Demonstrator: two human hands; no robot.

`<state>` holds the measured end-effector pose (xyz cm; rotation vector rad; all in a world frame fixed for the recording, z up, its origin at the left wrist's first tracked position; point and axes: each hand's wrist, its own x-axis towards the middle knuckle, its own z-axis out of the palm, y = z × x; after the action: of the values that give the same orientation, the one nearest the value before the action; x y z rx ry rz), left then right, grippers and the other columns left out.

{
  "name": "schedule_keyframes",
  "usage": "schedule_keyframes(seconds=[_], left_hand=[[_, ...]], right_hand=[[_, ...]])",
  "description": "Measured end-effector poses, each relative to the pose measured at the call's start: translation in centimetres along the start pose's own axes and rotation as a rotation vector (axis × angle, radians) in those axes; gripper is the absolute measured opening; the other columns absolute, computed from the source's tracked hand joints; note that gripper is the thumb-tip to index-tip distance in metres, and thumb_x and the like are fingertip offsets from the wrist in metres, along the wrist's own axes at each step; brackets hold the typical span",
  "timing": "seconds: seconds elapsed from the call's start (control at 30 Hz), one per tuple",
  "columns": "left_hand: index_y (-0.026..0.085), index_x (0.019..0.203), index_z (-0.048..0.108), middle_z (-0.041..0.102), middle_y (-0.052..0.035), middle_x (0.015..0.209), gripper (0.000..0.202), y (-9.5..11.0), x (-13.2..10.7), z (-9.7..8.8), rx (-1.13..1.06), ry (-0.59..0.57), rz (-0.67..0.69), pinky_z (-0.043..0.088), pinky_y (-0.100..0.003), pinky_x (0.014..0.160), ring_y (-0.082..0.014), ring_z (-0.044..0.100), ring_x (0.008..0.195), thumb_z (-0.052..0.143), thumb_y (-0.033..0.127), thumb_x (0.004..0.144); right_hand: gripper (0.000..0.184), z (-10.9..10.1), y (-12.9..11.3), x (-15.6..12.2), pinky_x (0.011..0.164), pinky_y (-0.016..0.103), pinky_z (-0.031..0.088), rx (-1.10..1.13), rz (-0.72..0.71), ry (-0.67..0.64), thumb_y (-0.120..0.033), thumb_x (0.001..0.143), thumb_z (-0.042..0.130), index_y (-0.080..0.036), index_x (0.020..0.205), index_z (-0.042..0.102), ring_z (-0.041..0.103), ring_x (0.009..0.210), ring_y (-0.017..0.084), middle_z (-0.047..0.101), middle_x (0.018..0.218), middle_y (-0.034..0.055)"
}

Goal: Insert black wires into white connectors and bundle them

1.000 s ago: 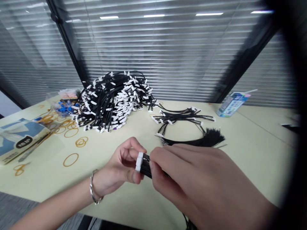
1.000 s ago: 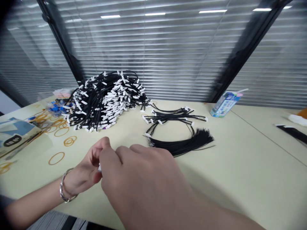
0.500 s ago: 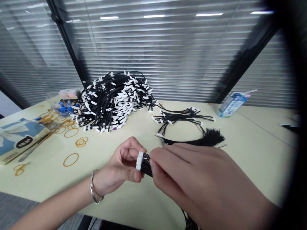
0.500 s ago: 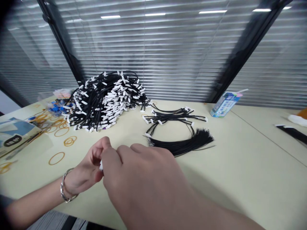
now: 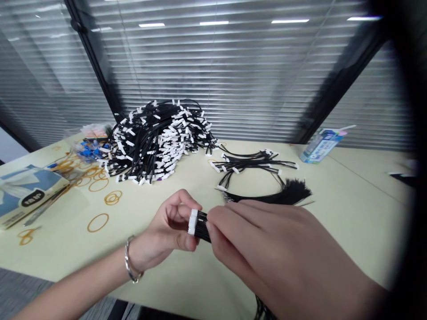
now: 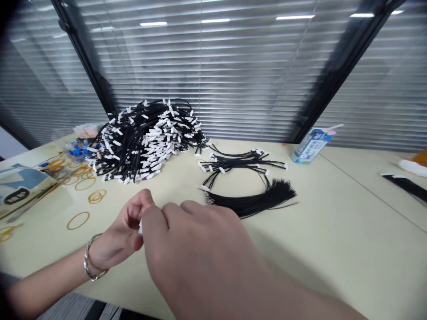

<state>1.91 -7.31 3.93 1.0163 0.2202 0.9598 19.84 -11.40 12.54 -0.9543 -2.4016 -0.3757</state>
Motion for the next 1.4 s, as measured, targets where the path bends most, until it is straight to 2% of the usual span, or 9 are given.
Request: schedule_keyframes(seconds=[0.37,0.7,0.83,1.1,1.4], left_hand=[[0.019,0.094,0.059,0.07,0.0018,0.078,0.034,0.0,-0.1,0.3,0.007,-0.002,-0.021,0.045,-0.013,0.059,-0.0066,0.061,0.065,0.079,0.013,0.067],[0.02,0.096,0.06,0.071,0.0017,0.082,0.035,-0.2,0.0,0.2,0.015,-0.02,0.005,0.047,-0.011,0.061,-0.006,0.063,0.069,0.079,0.012,0.067],[0.019,0.095,0.062,0.071,0.002,0.081,0.035,-0.1,-0.1,0.2,0.039,-0.004,0.013,0.047,-0.01,0.059,-0.0048,0.063,0.066,0.078,0.009,0.067],[0.019,0.093,0.066,0.071,0.0026,0.082,0.042,0.0,-0.1,0.0,0.195,0.076,0.077,0.046,-0.007,0.062,-0.0046,0.063,0.07,0.076,-0.006,0.061],[0.017,0.091,0.067,0.07,0.0002,0.074,0.037,-0.1,-0.2,-0.6,0.267,0.163,0.094,0.044,-0.012,0.055,-0.0077,0.062,0.062,0.08,0.002,0.06]], right_hand=[[0.016,-0.1,0.0,0.1,0.043,0.027,0.025,-0.025,-0.008,-0.052,-0.014,0.077,0.053,-0.019,0.067,0.041,0.043,0.046,0.01,0.047,0.056,-0.0051],[0.02,-0.1,-0.1,-0.1,0.044,0.026,0.021,-0.064,-0.029,-0.018,-0.012,0.079,0.049,-0.019,0.065,0.037,0.037,0.045,0.008,0.044,0.052,-0.0045],[0.017,-0.2,0.0,-0.2,0.047,0.026,0.021,-0.093,-0.076,-0.063,-0.01,0.08,0.045,-0.018,0.067,0.039,0.038,0.049,0.009,0.047,0.055,-0.0027],[0.014,-0.1,-0.2,-0.7,0.05,0.028,0.024,-0.118,-0.118,-0.065,-0.004,0.077,0.042,-0.018,0.078,0.047,0.042,0.056,0.013,0.051,0.063,0.0002],[0.016,1.9,0.0,-0.7,0.055,0.029,0.027,-0.073,-0.171,0.012,-0.004,0.078,0.041,-0.015,0.081,0.052,0.041,0.059,0.015,0.05,0.066,0.0006]])
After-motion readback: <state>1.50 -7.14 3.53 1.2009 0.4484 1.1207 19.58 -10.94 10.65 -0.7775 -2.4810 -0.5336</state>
